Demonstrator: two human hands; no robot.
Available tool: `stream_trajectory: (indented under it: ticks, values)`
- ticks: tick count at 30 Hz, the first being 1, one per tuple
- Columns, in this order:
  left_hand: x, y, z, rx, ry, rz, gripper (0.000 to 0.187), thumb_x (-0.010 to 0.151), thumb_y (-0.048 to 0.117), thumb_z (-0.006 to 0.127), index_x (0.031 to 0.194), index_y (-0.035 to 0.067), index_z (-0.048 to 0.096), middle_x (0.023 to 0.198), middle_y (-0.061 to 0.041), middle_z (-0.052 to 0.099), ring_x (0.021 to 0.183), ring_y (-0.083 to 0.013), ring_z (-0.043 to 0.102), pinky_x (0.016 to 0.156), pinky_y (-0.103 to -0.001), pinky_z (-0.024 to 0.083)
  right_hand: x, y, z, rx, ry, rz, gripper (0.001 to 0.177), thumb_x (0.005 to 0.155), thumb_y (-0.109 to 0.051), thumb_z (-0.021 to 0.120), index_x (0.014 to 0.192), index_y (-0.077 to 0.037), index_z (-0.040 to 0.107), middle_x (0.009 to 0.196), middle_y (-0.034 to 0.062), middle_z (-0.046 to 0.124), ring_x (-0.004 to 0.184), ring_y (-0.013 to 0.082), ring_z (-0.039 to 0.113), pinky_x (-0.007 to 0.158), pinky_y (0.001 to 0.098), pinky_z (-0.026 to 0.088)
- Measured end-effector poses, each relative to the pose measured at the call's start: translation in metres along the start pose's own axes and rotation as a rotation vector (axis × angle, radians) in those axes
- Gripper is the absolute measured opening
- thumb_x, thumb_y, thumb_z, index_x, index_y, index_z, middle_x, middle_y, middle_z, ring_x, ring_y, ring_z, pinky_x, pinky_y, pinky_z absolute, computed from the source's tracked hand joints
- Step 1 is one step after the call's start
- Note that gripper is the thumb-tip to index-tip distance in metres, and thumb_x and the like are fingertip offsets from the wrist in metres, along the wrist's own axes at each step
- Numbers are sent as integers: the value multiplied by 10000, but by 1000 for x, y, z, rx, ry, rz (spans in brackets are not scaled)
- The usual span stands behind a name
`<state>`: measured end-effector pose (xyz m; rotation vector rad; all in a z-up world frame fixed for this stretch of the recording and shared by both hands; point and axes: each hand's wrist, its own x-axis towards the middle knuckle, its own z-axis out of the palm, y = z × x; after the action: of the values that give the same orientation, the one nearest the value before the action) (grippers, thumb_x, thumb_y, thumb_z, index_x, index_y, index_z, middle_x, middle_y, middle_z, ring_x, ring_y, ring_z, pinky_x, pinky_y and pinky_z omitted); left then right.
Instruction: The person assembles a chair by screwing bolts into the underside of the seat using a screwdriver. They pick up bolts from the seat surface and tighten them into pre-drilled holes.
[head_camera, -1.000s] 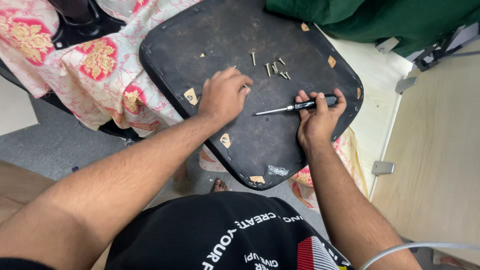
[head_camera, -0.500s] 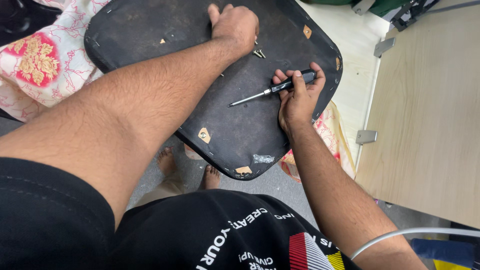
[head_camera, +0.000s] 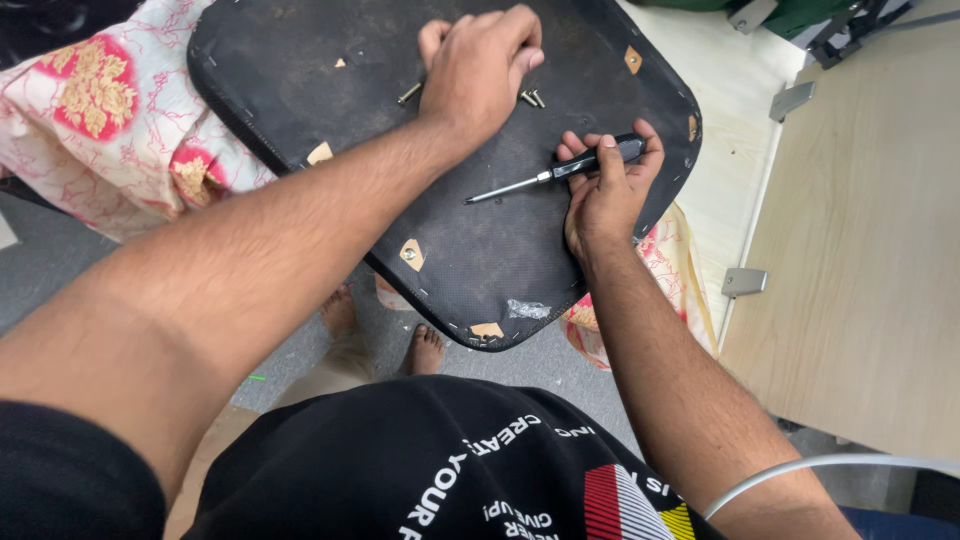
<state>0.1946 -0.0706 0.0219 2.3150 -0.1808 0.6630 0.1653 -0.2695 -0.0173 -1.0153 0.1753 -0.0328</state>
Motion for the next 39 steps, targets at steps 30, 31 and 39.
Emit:
stream_trajectory:
  ticks: [30, 31, 39]
  values:
    - [-247, 56, -66, 76, -136, -26, 154, 1008, 284, 778, 1141, 207, 779, 1100, 72, 728, 1190, -212, 554, 1142, -461, 345, 28, 22, -46, 242, -242, -86, 440, 1043, -54, 546, 1424, -153, 350, 1014, 186, 625, 872, 299, 658, 784, 437, 592]
    - [-249, 56, -65, 112, -145, 26, 154, 1006, 300, 776, 1137, 219, 779, 1107, 72, 725, 1206, -209, 548, 1149, -477, 314, 27, 22, -45, 251, -243, -96, 457, 1028, -33, 555, 1414, -159, 346, 1011, 177, 624, 861, 296, 653, 778, 443, 591]
    - [-261, 74, -47, 91, -169, 142, 147, 1021, 320, 765, 1133, 225, 771, 1130, 77, 725, 1200, -172, 572, 1135, -460, 294, -17, 10, -54, 196, -250, -75, 457, 1047, -63, 564, 1425, -157, 325, 1019, 182, 631, 892, 315, 671, 822, 445, 592]
